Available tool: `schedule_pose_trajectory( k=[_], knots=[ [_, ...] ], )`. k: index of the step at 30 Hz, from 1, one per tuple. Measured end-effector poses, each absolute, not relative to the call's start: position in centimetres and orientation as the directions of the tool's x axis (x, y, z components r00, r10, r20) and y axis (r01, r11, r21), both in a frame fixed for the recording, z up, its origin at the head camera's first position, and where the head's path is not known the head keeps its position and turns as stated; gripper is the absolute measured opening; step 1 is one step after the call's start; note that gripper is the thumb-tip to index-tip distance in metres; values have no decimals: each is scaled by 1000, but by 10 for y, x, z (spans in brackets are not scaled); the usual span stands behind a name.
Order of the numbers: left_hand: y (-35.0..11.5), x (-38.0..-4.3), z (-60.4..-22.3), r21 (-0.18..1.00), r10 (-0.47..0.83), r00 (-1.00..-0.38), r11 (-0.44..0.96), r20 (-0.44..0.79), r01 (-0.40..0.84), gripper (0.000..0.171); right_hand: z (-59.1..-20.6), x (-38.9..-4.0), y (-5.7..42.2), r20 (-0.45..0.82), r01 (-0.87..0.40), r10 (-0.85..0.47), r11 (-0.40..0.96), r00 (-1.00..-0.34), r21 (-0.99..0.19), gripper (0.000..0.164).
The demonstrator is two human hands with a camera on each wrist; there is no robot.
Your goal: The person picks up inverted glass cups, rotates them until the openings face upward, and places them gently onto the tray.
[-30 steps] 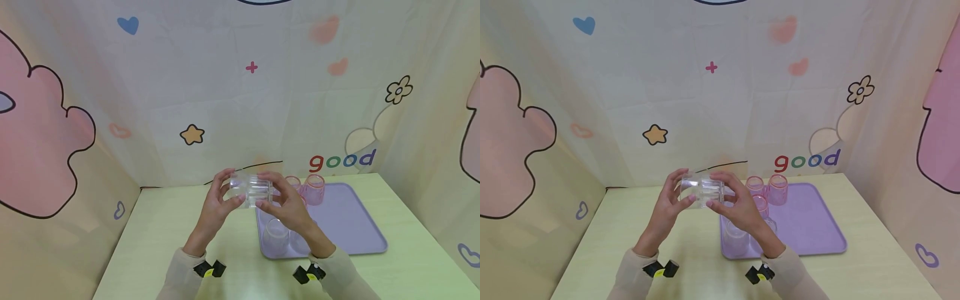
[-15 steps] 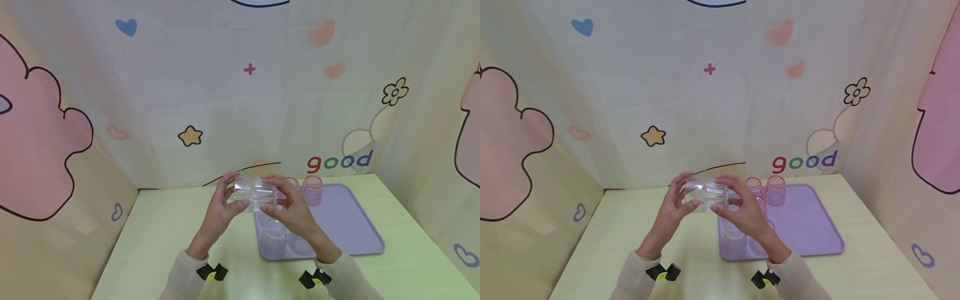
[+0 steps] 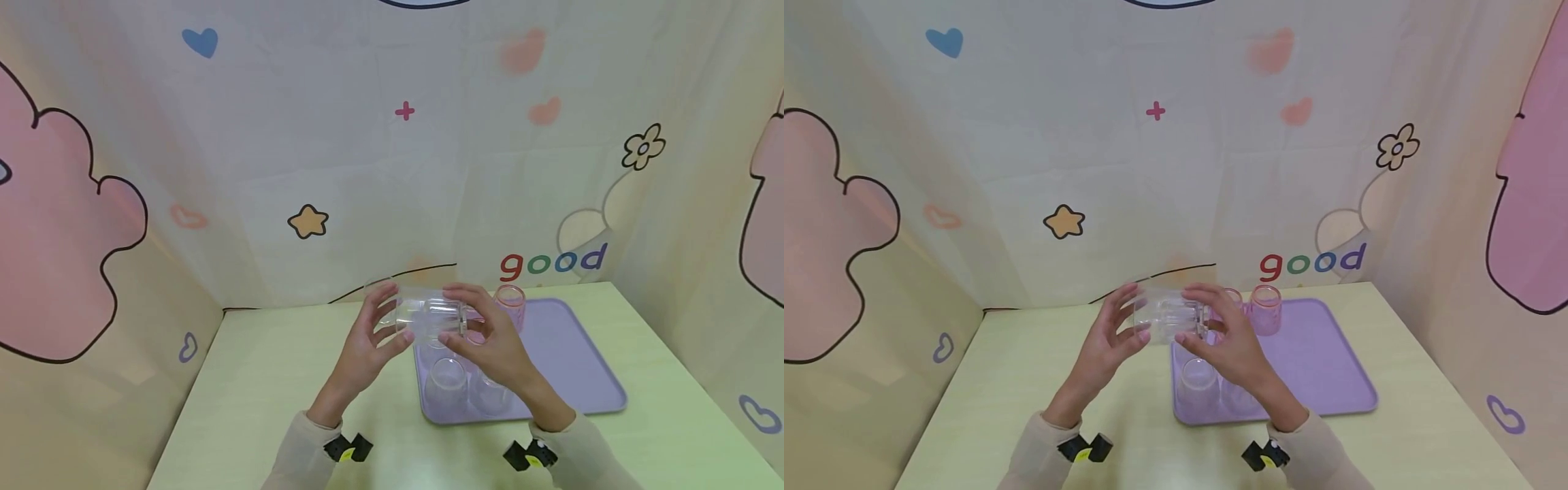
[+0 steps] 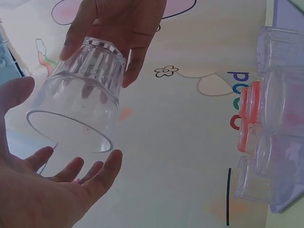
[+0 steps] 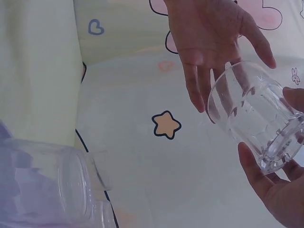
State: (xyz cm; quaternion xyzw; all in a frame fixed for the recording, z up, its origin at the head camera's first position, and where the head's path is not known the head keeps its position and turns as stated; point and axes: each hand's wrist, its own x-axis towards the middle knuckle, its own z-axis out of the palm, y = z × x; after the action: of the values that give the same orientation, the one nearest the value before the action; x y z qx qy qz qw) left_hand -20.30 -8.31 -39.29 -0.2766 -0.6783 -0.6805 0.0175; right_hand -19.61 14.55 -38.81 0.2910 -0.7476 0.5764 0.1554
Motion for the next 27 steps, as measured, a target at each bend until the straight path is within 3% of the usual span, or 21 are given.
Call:
schedule_pose_trajectory(
  k=[14, 27],
  knots=[
    [-82, -211, -415, 919, 325, -876, 48, 357, 392, 71, -394, -196, 175, 573, -626, -258, 394, -778, -672, 59],
    [-73, -239, -481, 911, 314, -933, 306, 177, 275, 66, -387, -201, 199, 557, -591, -268, 589, -786, -551, 62]
  ],
)
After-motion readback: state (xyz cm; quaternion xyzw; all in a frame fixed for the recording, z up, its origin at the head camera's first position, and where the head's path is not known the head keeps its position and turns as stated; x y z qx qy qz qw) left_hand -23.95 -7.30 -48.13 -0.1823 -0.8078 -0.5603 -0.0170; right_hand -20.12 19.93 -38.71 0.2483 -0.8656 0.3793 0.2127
